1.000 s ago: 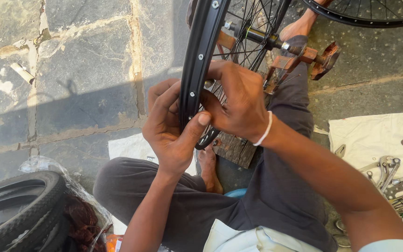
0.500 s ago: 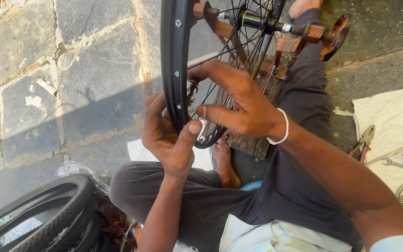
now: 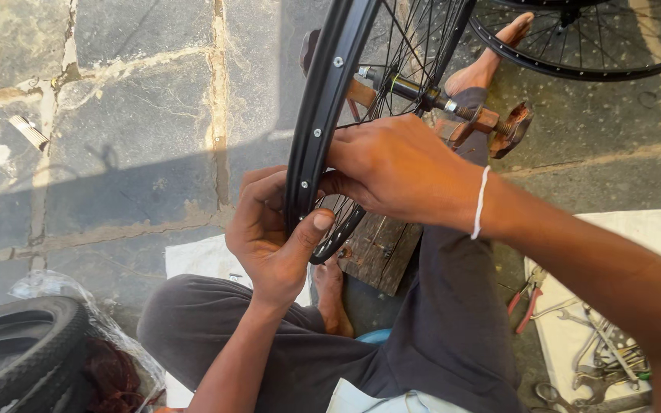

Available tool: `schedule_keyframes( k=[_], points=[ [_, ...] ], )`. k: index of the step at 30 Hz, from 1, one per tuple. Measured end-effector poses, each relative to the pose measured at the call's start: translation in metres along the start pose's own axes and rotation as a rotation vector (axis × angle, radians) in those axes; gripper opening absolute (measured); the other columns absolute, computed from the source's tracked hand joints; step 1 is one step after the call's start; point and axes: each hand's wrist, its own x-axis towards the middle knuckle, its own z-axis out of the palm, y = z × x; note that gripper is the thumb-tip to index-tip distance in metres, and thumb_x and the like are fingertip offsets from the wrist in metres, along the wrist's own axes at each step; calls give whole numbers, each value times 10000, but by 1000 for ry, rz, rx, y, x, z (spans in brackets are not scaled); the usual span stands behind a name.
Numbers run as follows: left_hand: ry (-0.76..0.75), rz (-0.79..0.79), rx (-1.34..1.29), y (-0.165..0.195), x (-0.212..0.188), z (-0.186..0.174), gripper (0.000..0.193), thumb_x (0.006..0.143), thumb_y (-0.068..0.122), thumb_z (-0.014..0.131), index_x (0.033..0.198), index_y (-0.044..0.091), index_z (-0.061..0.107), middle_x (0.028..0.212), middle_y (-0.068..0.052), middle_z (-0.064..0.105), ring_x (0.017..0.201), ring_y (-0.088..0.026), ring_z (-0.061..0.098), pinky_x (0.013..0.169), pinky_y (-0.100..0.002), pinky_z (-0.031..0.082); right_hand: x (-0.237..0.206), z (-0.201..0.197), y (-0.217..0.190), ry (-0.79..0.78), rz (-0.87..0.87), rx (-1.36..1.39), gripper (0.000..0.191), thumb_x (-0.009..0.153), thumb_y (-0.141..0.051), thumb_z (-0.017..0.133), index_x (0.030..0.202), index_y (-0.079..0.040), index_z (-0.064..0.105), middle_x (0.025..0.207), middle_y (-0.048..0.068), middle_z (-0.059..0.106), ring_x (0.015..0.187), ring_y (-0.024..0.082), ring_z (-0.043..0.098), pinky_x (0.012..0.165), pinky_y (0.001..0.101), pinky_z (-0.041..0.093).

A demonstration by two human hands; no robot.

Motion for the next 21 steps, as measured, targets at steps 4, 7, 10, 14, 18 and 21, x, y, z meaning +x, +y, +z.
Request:
schedule_keyframes(
  k=[4,7,10,14,18,21],
  points=[
    [39,-37,-52,7,4,4,513,954,70,814,1385,-79,580,1285,-83,590,1142,-134,654,1004,-272,551,-3,42,-24,583,-38,-142,238,894,-60,703,1120,-17,642,1058,157,665,1082,365,669,982,462,528],
    [62,-77,-16,12,7,7,494,939,61,800,1373,-75,606,1234,-65,606,1101,-124,658,955,-264,559,1,74,-33,868,63,-8,332,878,-12,704,1203,18,646,1084,150,660,1065,341,653,966,424,528],
    [125,-119,10,20,7,15,434,922,44,802,1314,-74,658,1177,-60,628,1040,-114,655,897,-254,551,-4,84,-28,905,27,94,386,833,-2,692,1214,4,631,1130,121,666,1182,315,649,1079,396,489],
    [203,-230,-98,30,4,26,408,922,47,793,1294,-81,685,1100,-61,662,1003,-106,657,898,-248,547,-18,92,-28,866,124,444,398,952,18,615,1349,32,590,1274,136,675,1169,206,669,1074,314,522],
    [123,-168,-136,34,13,20,457,950,66,780,1362,-71,637,1122,-47,654,1042,-99,644,929,-240,537,-21,114,-44,917,233,432,396,1081,-38,589,1467,30,533,1366,156,679,1210,197,675,1073,304,531],
    [26,-144,-126,30,22,12,519,954,77,770,1425,-56,597,1123,-37,640,1036,-91,618,905,-235,521,-16,120,-44,975,214,329,386,1108,-90,589,1467,34,522,1394,153,666,1256,201,674,1093,312,540]
  ],
)
